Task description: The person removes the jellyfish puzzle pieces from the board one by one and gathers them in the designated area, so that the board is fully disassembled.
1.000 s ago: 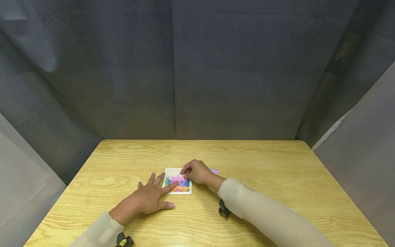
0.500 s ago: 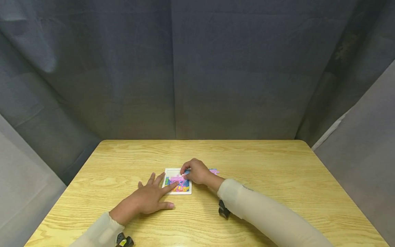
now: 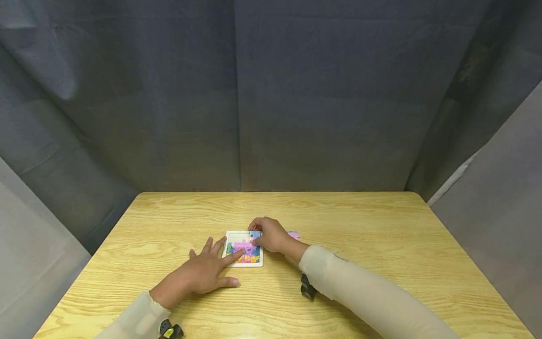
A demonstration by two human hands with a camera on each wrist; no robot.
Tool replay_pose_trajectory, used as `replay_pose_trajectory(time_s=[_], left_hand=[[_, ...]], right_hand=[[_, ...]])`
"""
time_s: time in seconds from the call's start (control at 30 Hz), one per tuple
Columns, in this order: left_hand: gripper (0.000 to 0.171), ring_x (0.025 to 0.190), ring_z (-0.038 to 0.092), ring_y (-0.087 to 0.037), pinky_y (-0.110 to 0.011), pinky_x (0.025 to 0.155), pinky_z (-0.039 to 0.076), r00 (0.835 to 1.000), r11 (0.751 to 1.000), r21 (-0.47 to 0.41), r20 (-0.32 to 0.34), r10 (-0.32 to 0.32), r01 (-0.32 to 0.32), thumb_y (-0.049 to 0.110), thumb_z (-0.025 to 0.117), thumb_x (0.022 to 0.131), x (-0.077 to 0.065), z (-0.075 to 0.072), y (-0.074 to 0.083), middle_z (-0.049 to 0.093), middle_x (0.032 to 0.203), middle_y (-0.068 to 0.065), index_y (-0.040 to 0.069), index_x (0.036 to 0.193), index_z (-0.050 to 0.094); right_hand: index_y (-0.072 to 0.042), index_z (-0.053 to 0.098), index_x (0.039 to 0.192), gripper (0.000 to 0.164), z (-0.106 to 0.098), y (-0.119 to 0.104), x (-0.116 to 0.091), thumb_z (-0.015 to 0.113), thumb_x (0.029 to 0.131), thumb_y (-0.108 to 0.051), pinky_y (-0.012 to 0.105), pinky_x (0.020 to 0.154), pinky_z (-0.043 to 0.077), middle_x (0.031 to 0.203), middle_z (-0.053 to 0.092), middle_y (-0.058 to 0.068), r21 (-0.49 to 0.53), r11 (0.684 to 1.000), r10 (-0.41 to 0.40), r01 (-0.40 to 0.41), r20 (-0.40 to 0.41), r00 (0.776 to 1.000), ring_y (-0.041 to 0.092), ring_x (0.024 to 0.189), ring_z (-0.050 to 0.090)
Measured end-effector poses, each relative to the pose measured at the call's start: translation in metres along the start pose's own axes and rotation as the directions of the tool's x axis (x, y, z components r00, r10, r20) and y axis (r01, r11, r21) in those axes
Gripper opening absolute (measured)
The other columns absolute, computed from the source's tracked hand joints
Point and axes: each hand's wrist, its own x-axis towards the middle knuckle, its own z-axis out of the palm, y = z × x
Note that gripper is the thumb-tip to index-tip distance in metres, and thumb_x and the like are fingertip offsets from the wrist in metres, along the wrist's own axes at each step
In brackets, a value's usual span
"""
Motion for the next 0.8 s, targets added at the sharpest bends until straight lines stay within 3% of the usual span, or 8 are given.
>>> replay_pose_trajectory(time_s=[0.23, 0.5, 0.8], left_hand=[[0.081, 0.148, 0.016, -0.063, -0.091, 0.094, 0.026, 1.000, 1.000, 0.011, -0.004, 0.017, -0.017, 0.077, 0.052, 0.091, 0.001, 0.001, -0.002, 0.014, 0.170, -0.022, 0.043, 0.161, 0.031], [0.081, 0.148, 0.016, -0.063, -0.091, 0.094, 0.027, 1.000, 1.000, 0.010, -0.001, 0.018, -0.018, 0.078, 0.051, 0.091, 0.002, 0.001, -0.002, 0.014, 0.171, -0.021, 0.044, 0.161, 0.031], [0.081, 0.148, 0.016, -0.064, -0.091, 0.093, 0.026, 1.000, 1.000, 0.002, -0.006, 0.023, -0.023, 0.077, 0.051, 0.090, 0.000, -0.001, 0.000, 0.014, 0.170, -0.022, 0.043, 0.161, 0.032]], right_hand=[[-0.011, 0.071, 0.114, 0.023, -0.001, -0.001, -0.001, 0.077, 0.092, -0.008, 0.045, 0.095, 0.054, 0.101, 0.069, 0.005, 0.025, 1.000, -0.005, 0.005, 0.007, 1.000, 0.020, 0.096, 0.063], [-0.008, 0.071, 0.116, 0.021, -0.004, 0.000, -0.003, 0.070, 0.096, 0.000, 0.031, 0.070, 0.050, 0.084, 0.062, 0.007, 0.088, 0.996, -0.006, 0.007, -0.014, 1.000, 0.017, 0.076, 0.056], [-0.007, 0.070, 0.121, 0.021, -0.012, 0.009, -0.007, 0.065, 0.100, -0.004, 0.026, 0.060, 0.045, 0.086, 0.061, 0.009, 0.175, 0.984, 0.040, -0.037, -0.012, 0.999, 0.015, 0.068, 0.050]])
